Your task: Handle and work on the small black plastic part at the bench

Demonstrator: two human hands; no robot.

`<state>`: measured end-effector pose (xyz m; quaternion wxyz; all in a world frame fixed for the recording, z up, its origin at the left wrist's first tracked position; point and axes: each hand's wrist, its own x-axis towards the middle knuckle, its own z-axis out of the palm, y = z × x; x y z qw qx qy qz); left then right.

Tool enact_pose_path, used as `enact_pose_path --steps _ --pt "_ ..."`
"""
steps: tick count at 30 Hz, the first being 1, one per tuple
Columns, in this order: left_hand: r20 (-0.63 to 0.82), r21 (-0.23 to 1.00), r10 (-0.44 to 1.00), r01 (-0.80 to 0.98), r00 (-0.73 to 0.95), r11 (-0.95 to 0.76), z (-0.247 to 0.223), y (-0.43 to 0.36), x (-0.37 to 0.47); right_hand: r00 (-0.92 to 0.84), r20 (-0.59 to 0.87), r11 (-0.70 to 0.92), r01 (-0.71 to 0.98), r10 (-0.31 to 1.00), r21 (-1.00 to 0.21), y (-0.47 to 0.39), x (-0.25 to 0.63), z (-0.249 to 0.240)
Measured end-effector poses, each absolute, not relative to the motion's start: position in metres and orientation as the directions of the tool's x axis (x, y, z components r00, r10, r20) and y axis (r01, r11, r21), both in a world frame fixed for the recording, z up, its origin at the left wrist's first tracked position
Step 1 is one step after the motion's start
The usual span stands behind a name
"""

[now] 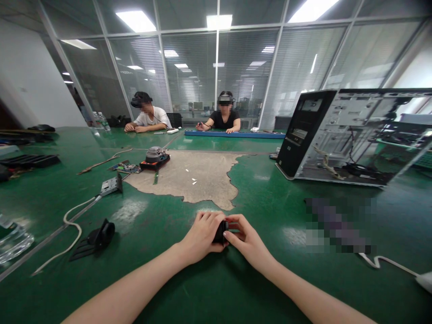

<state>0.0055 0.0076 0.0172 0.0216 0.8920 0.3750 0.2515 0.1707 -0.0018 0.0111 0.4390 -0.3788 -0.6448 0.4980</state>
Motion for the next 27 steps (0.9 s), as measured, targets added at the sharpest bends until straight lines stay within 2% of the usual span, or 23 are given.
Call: enact_pose_path --steps 5,9,17,23,27 --pt "0.423 0.229 0.683 0.660 0.595 -0.716 0.0163 0.0089 0.0043 -0.376 0.179 0.227 0.087 0.909 -0.970 -0.0024 0.1721 0.0122" --pt "0.411 0.217 0.686 0.666 0.601 -0.714 0.0175 0.0077 0.0043 -0.350 0.291 0.336 0.074 0.890 -0.939 -0.0054 0.1719 0.0140" --pt "0.438 0.199 0.671 0.663 0.599 -0.722 0.0140 0.0076 0.0038 -0.328 0.135 0.160 0.050 0.935 -0.986 0.0021 0.1685 0.0101" --pt "0.428 0.200 0.673 0.662 0.604 -0.722 0.0134 0.0079 0.0024 -0.362 0.254 0.294 0.060 0.897 -0.954 -0.0031 0.1702 0.0105" --pt "0.437 0.206 0.673 0.662 0.597 -0.721 0.0135 0.0075 0.0025 -0.346 0.225 0.249 0.026 0.911 -0.968 -0.0017 0.1684 0.0083"
